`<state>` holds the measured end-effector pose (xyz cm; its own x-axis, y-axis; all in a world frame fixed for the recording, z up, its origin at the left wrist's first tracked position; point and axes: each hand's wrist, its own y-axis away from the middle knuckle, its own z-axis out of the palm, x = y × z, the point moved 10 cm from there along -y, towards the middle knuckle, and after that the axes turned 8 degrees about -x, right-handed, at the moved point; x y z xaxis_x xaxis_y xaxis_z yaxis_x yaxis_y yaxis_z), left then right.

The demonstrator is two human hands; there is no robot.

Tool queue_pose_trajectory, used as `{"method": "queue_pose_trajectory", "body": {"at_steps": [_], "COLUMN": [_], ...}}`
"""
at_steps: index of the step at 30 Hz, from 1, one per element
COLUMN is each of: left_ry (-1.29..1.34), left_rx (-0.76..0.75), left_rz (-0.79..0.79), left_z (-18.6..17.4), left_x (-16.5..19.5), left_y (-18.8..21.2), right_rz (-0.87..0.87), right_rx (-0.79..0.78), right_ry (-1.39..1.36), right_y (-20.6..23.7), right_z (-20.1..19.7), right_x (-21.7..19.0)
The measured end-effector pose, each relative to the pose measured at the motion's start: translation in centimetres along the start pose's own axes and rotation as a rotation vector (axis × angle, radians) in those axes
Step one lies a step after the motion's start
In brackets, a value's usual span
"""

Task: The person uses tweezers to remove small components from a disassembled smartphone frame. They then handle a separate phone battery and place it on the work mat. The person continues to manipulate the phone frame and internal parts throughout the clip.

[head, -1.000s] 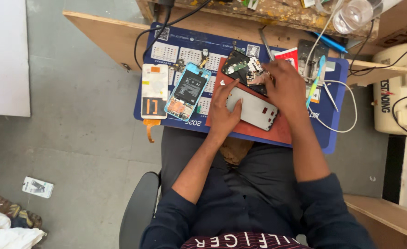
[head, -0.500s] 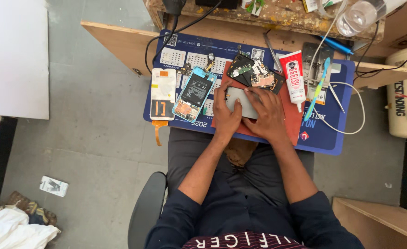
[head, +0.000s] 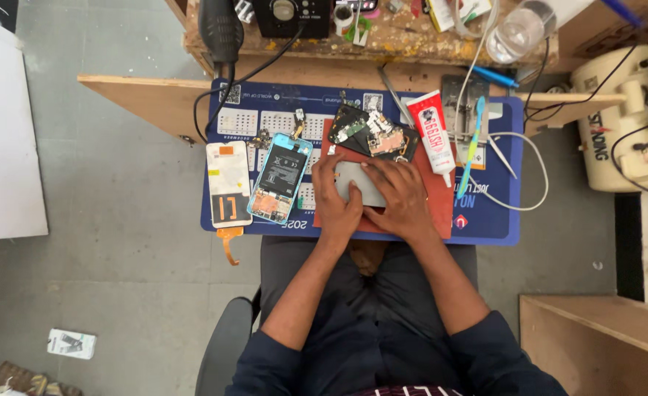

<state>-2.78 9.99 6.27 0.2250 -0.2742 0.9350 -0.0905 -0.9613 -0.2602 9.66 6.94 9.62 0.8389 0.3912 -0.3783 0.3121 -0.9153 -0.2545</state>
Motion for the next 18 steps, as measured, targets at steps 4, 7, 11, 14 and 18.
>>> {"method": "queue_pose_trajectory", "body": {"at_steps": [4, 7, 11, 14, 18], "left_ry": [0.0, -0.022, 0.047, 0.039, 0.041], "left_rx": [-0.081, -0.194, -0.281, -0.27, -0.292], "left_rz": [-0.027, -0.033, -0.03, -0.001, 0.026], "left_z": [0.5, 0.7, -0.4, -1.7, -1.9], "left_x": [-0.7, -1.2, -1.8, -1.6, -1.2], "left_y": [-0.2, -0.2, 0.3, 1.6, 2.6], "right_rz": [0.017, 0.006, -0.02, -0.028, -0.082], "right_rx": [-0.003, -0.014, -0.015, -0.028, -0.036], "right_ry": [0.022, 0.007, 0.01, 0.018, 0.006], "right_y": [0.2, 0.3, 0.4, 0.7, 0.8], "right_z": [0.4, 0.7, 1.1, 1.5, 1.5], "right_x": [0.4, 0.6, 0.7, 0.7, 0.3]}}
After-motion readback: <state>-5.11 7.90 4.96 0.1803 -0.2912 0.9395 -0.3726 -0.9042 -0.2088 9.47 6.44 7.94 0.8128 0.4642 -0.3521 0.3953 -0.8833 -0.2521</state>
